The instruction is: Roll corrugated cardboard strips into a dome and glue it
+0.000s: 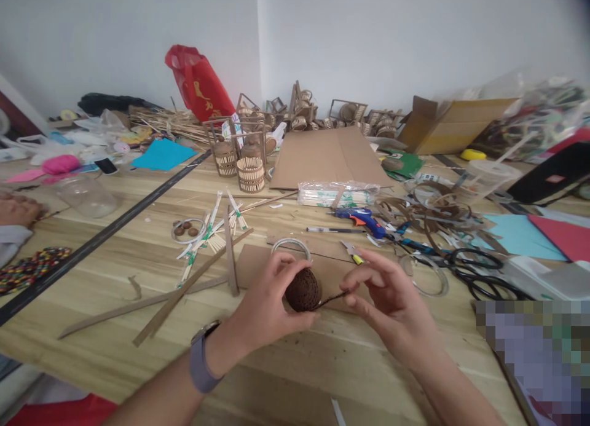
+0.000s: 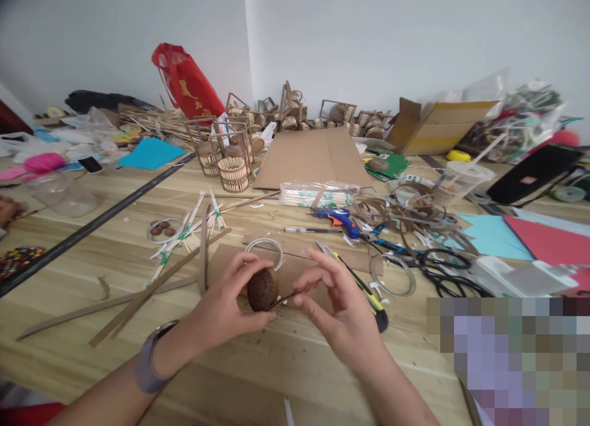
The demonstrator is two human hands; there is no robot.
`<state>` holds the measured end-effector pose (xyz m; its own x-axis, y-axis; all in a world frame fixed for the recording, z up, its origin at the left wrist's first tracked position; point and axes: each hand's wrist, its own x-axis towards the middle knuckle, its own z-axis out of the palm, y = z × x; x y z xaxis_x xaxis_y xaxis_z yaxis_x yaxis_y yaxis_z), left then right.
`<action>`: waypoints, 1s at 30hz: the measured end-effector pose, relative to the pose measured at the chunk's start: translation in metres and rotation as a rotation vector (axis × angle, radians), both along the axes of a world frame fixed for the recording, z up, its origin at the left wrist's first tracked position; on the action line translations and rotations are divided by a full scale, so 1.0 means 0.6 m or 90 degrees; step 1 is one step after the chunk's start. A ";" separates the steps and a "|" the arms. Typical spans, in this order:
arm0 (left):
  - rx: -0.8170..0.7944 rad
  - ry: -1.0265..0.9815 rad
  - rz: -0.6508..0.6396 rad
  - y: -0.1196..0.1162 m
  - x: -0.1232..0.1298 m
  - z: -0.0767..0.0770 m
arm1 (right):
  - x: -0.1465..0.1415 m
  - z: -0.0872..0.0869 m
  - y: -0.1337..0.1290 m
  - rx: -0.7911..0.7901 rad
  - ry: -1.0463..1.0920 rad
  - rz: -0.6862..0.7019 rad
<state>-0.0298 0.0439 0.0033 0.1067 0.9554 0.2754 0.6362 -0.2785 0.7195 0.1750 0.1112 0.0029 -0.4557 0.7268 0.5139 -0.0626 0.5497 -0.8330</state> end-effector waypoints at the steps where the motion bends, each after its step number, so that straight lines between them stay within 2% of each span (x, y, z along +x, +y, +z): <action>1: -0.001 -0.002 -0.009 0.000 0.000 -0.001 | -0.001 0.000 -0.001 -0.011 0.003 0.004; 8: -0.034 -0.019 -0.116 0.002 -0.003 -0.004 | -0.009 -0.007 -0.008 -0.058 0.019 0.005; 17: -0.041 -0.015 -0.162 0.004 -0.002 -0.002 | -0.014 -0.031 -0.014 -0.026 -0.041 -0.035; 30: -0.036 -0.063 -0.120 0.001 0.007 -0.015 | -0.029 -0.045 -0.026 0.121 -0.075 -0.073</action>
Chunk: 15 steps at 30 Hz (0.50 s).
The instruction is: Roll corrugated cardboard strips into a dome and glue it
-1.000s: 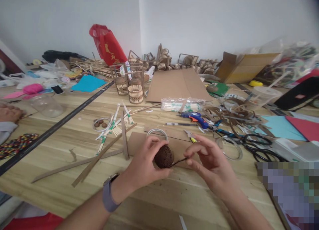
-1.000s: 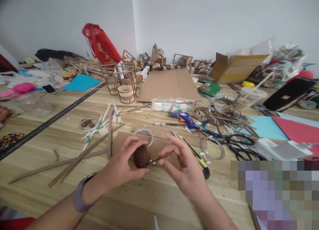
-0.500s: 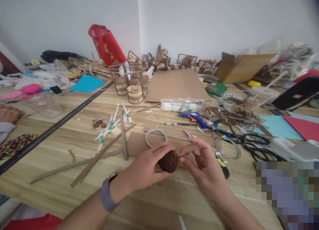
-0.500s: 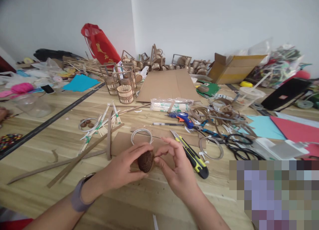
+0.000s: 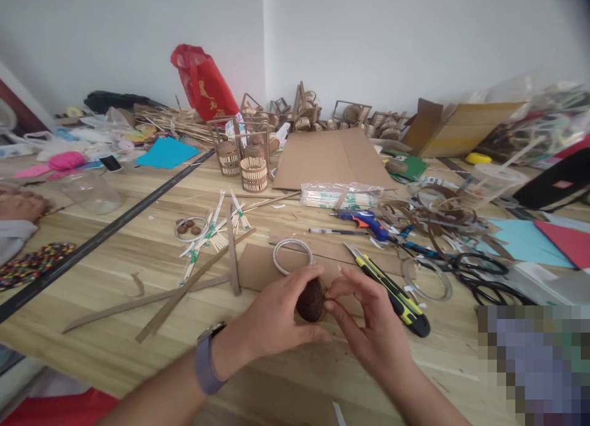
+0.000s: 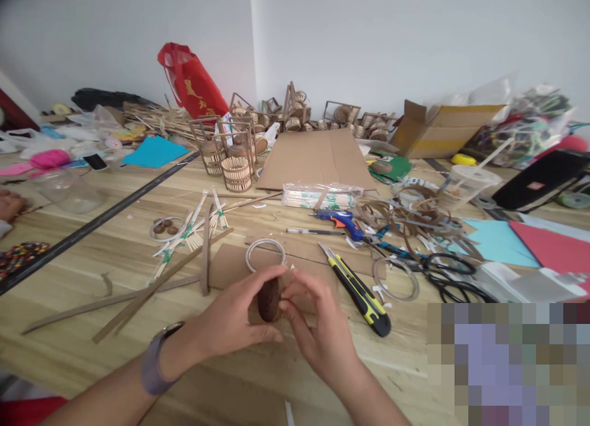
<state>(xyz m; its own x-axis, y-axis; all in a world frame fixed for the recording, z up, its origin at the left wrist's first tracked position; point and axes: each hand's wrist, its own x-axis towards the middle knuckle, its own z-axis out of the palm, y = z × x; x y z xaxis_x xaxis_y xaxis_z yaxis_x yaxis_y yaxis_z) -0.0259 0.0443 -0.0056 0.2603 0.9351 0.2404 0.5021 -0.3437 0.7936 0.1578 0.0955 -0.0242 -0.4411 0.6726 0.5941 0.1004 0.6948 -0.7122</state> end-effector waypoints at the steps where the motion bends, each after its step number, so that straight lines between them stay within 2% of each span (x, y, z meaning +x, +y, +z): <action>1: 0.005 -0.007 0.002 0.000 0.001 -0.001 | 0.000 -0.001 0.000 0.006 0.000 0.000; 6: 0.035 -0.020 0.017 0.000 0.002 0.000 | 0.004 -0.003 0.002 0.008 0.013 0.010; 9: 0.042 -0.039 0.007 -0.001 0.002 0.003 | 0.009 0.003 0.005 -0.035 0.043 0.032; 12: 0.050 -0.068 0.003 -0.003 0.002 0.006 | 0.014 0.017 0.011 -0.141 0.144 0.045; 15: 0.044 -0.080 -0.001 -0.005 0.002 0.005 | 0.015 0.030 0.015 -0.316 0.260 0.074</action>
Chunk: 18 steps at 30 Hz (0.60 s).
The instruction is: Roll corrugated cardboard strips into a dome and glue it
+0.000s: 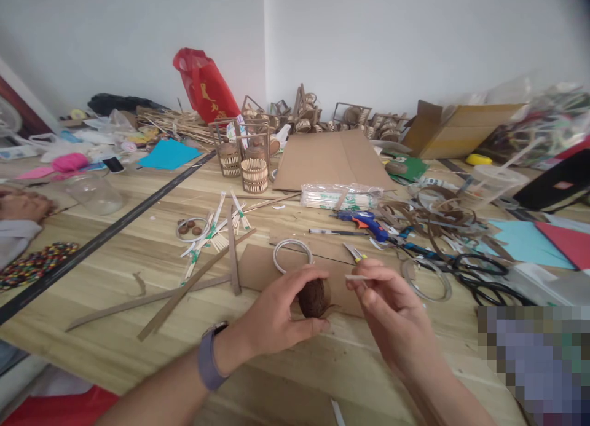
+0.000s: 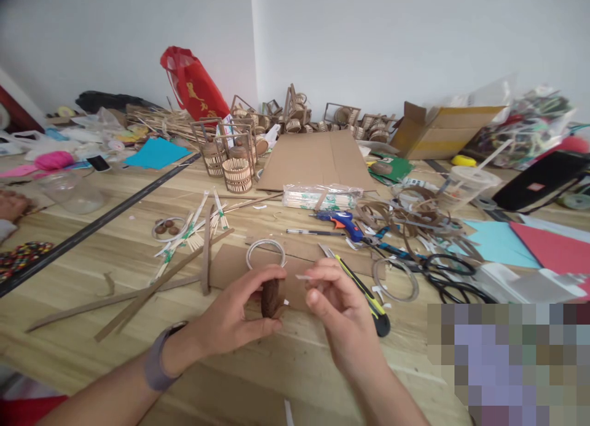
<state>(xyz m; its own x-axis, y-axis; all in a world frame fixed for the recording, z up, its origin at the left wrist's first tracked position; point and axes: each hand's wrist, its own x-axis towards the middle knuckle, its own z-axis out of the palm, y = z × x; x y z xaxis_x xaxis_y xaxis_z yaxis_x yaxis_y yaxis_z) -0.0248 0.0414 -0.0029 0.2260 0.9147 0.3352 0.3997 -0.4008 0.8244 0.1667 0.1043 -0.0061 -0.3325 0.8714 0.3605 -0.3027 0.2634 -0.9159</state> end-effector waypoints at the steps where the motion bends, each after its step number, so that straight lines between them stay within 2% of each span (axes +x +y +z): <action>1: -0.011 0.000 0.001 0.000 0.000 -0.001 | -0.001 0.003 0.000 -0.061 0.022 0.021; 4: -0.061 -0.002 0.017 -0.001 0.000 -0.005 | -0.006 0.004 -0.003 -0.203 0.042 0.084; 6: -0.084 -0.008 0.022 -0.001 0.001 -0.006 | -0.009 0.002 -0.006 -0.251 0.035 0.106; 12: -0.071 -0.025 0.019 -0.001 0.001 -0.003 | -0.014 0.004 -0.011 -0.286 -0.012 0.138; 18: -0.076 -0.040 0.005 -0.001 0.001 -0.002 | -0.017 0.009 -0.011 -0.295 -0.005 0.189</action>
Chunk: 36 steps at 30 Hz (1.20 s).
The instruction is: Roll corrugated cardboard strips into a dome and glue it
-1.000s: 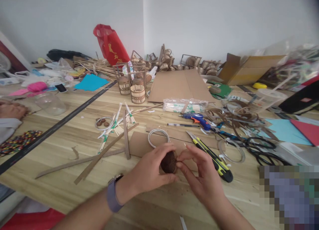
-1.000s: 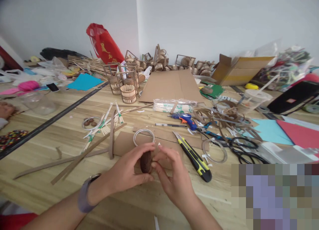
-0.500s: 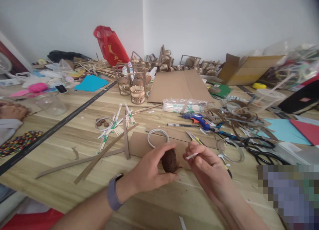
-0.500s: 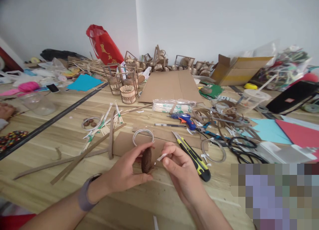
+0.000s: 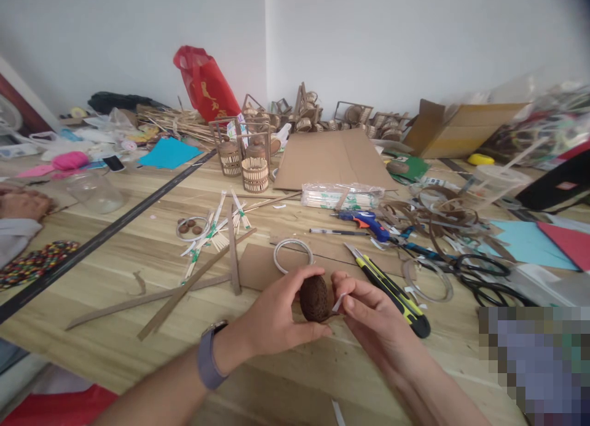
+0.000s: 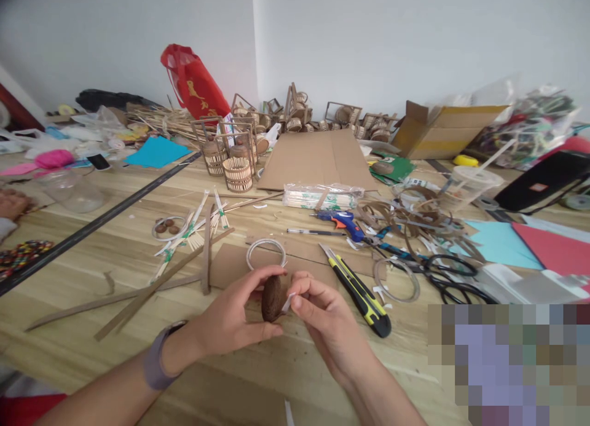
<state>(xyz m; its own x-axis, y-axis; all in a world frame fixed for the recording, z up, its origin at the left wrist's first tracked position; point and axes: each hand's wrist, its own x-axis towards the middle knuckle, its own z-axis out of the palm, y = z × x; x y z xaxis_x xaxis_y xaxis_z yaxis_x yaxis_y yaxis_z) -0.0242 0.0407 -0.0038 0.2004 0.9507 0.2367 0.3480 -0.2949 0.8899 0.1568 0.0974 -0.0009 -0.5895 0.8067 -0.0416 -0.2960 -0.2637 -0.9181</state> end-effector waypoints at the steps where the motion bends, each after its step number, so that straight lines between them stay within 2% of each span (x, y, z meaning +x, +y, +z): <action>1: 0.001 0.000 -0.001 0.000 0.000 0.000 | 0.000 0.000 0.000 -0.002 0.000 0.004; 13: 0.024 0.000 -0.017 0.001 -0.001 0.000 | -0.003 -0.003 0.001 0.029 -0.034 -0.009; 32: -0.012 -0.008 -0.004 -0.002 0.000 0.003 | -0.009 -0.002 -0.006 0.080 -0.040 -0.056; 36: -0.025 -0.021 0.001 -0.001 0.003 0.002 | -0.010 -0.004 -0.005 0.120 -0.048 -0.074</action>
